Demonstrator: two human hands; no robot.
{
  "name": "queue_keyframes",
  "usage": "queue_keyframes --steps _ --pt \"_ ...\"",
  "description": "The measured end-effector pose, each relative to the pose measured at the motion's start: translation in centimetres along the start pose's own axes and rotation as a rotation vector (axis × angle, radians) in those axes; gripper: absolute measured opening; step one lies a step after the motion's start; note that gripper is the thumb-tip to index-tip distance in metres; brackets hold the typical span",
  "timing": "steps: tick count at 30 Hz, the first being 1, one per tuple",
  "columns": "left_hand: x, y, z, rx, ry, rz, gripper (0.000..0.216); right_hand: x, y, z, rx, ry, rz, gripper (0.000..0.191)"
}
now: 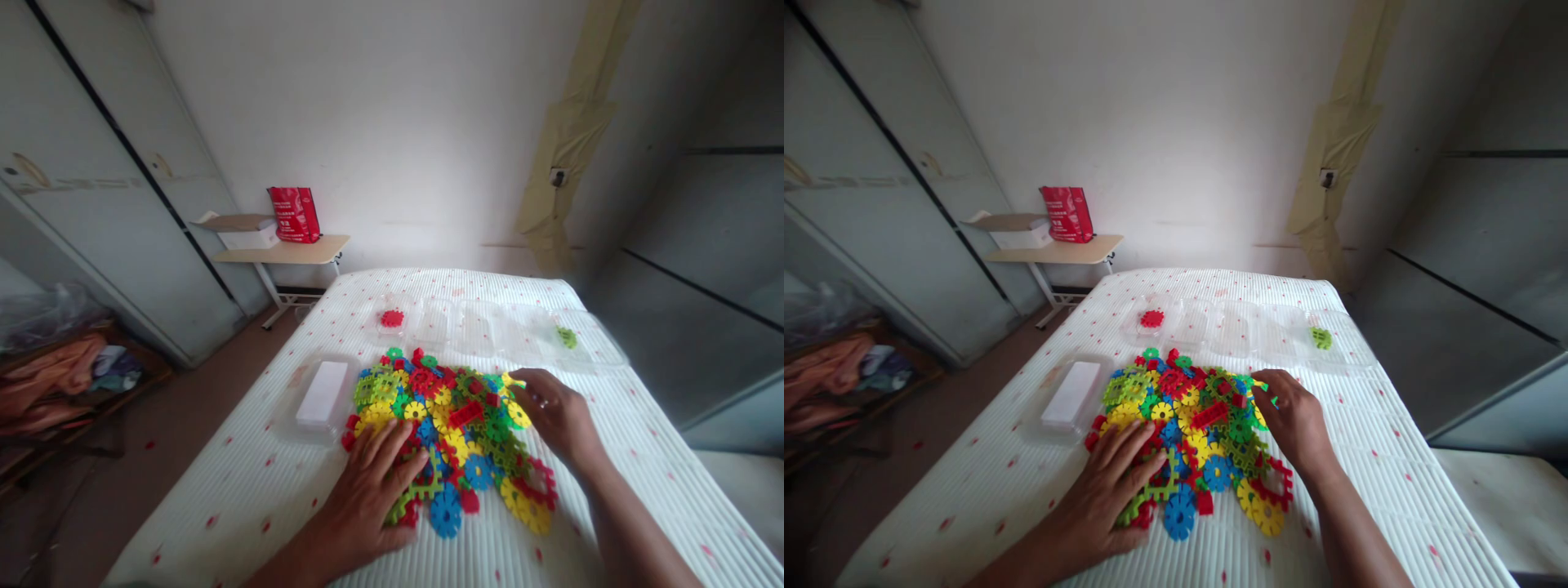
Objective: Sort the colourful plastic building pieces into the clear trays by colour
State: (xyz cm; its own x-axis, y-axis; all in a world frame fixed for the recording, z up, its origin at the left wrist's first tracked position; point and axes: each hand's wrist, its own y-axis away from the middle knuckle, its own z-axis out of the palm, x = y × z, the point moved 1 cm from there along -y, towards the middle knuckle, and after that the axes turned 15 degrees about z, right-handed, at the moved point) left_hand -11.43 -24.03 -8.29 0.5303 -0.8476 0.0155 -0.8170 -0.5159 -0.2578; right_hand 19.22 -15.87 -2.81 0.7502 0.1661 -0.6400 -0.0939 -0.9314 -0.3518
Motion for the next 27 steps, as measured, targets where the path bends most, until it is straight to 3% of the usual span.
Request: queue_keyframes --steps 6,10,14,20,27 --pt "-0.1 -4.4 1.5 0.063 0.016 -0.003 0.082 1.8 -0.5 0.8 0.008 0.029 0.053 0.027" --pt "-0.3 -5.9 0.4 0.109 0.063 0.042 0.086 2.4 -0.7 0.9 0.01 0.017 0.094 0.027" --pt "-1.2 -5.4 -0.7 0.269 0.08 -0.003 0.066 2.1 -0.6 1.5 0.0 0.068 0.054 0.026" --pt "-2.7 -3.1 0.0 0.655 0.09 -0.214 0.027 -1.1 -1.3 3.3 -0.04 0.403 -0.033 0.027" --pt "-2.9 -3.1 0.4 0.705 0.137 -0.243 0.016 -5.5 -2.8 5.6 -0.276 0.796 0.099 0.037"
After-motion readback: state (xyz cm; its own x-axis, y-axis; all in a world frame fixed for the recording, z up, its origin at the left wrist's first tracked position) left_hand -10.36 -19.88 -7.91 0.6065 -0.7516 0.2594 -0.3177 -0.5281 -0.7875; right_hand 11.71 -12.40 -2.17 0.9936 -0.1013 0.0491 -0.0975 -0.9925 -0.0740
